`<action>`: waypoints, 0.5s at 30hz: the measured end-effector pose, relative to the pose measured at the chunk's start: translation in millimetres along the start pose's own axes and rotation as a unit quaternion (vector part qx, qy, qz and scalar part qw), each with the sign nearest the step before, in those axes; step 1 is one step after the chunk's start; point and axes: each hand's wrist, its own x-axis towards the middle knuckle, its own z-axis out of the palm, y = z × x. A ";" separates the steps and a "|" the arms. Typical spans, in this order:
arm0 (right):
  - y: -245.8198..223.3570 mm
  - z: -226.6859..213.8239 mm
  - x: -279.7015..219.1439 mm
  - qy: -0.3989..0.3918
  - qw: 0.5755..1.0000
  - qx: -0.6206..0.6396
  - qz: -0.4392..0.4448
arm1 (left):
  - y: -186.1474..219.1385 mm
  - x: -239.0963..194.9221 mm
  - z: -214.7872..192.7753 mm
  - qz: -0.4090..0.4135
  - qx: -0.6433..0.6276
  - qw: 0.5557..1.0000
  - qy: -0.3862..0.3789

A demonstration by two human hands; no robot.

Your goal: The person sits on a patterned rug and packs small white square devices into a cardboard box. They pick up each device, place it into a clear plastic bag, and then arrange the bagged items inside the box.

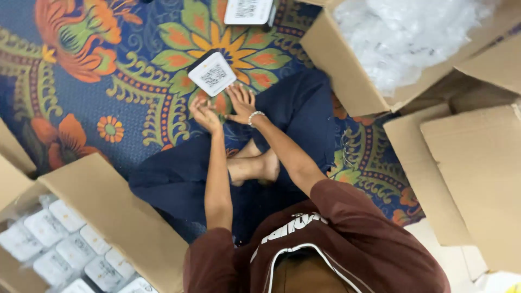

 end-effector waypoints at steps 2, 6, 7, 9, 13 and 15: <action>8.3 -4.8 1.6 0.016 1.000 -0.002 0.013 | 37.7 -41.4 5.0 0.022 0.083 0.995 -0.055; 15.3 -34.1 11.5 -0.040 0.999 0.014 -0.012 | 135.5 -80.8 33.0 0.246 0.129 0.939 -0.205; 21.8 -51.7 13.9 -0.034 0.999 0.014 -0.008 | 129.6 -85.7 30.4 0.249 0.125 0.937 -0.210; 33.1 -83.7 18.1 -0.124 0.977 0.159 -0.068 | 117.1 -94.4 22.0 0.177 0.206 0.922 -0.277; 65.8 -214.1 -22.2 -0.053 0.932 0.285 -0.217 | 135.4 -104.8 31.1 0.213 0.310 0.865 -0.331; 69.4 -304.4 -56.7 0.090 0.946 0.264 -0.168 | 134.7 -104.5 31.4 0.206 0.327 0.851 -0.355</action>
